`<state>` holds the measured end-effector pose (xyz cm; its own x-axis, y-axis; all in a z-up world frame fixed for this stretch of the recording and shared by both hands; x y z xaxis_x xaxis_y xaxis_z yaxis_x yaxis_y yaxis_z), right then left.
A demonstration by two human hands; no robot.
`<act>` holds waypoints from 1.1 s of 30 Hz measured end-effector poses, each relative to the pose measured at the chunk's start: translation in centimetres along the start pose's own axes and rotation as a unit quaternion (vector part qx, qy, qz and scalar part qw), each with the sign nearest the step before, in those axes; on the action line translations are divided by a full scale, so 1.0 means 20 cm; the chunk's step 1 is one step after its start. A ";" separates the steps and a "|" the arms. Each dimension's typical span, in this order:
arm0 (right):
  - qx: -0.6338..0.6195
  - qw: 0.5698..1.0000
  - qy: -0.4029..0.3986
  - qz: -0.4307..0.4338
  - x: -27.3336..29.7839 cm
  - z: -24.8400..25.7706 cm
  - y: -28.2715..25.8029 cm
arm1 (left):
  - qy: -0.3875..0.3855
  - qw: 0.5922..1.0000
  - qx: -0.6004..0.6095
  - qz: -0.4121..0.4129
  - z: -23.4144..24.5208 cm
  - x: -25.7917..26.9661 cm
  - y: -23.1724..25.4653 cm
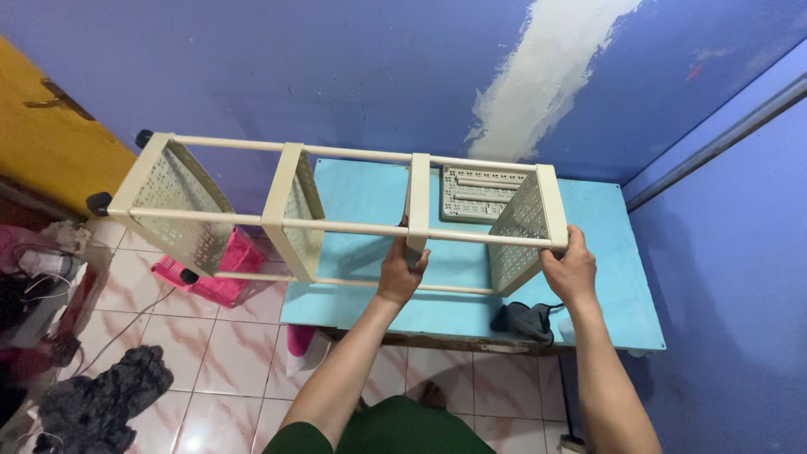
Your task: The person assembles a white plastic shelving unit by inserting dowels into perforated panels and connecting the frame components on a light blue table. The person handles panels, dowels, and the assembled frame, adjusting the structure to fit the pieces together.
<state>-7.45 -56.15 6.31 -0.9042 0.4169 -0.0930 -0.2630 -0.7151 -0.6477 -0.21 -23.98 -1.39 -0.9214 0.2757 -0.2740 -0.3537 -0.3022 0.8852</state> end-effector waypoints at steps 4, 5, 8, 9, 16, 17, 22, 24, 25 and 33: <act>0.023 1.000 0.003 0.015 0.00 -0.05 0.05 | 0.017 1.000 -0.015 0.013 -0.01 0.04 -0.03; 0.024 1.000 0.002 0.010 0.01 -0.06 0.06 | 0.028 0.999 -0.018 -0.006 -0.01 0.05 -0.02; 0.022 1.000 -0.001 0.007 0.03 -0.08 0.07 | 0.048 0.998 -0.022 -0.030 -0.02 0.07 -0.01; 0.017 1.000 -0.002 0.011 0.04 -0.08 0.06 | 0.044 0.999 -0.019 -0.019 -0.02 0.08 -0.01; -0.034 0.996 -0.063 -0.051 0.08 -0.03 0.04 | 0.009 0.998 -0.062 0.029 0.00 0.10 0.01; -0.051 0.995 -0.074 -0.046 0.08 -0.03 0.04 | 0.010 0.998 -0.049 0.043 0.01 0.11 0.01; -0.135 0.984 -0.118 0.014 0.06 0.00 0.09 | 0.026 0.996 -0.052 0.073 0.01 0.17 0.04; -0.135 0.981 -0.135 0.016 0.05 0.01 0.13 | 0.034 0.994 -0.064 0.084 0.00 0.20 0.04; -0.135 0.980 -0.144 0.017 0.05 0.02 0.15 | 0.037 0.993 -0.071 0.089 0.00 0.21 0.04; -0.235 0.958 -0.160 0.025 0.08 -0.03 0.26 | 0.062 0.986 -0.115 0.107 -0.13 0.34 0.05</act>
<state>-10.06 -58.93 2.40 -0.9884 0.1415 0.0557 -0.1045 -0.3660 -0.9247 -7.31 -24.72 -3.37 -0.9865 0.0739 -0.1464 -0.1629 -0.5441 0.8231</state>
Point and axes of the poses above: each hand's wrist, its own x-axis away from the middle knuckle, its own z-axis out of the back of the hand, y = z × x, the point moved 3 cm from there along -x, towards the middle knuckle, and after that the axes turned 8 degrees about -y, right-handed, at the moved point
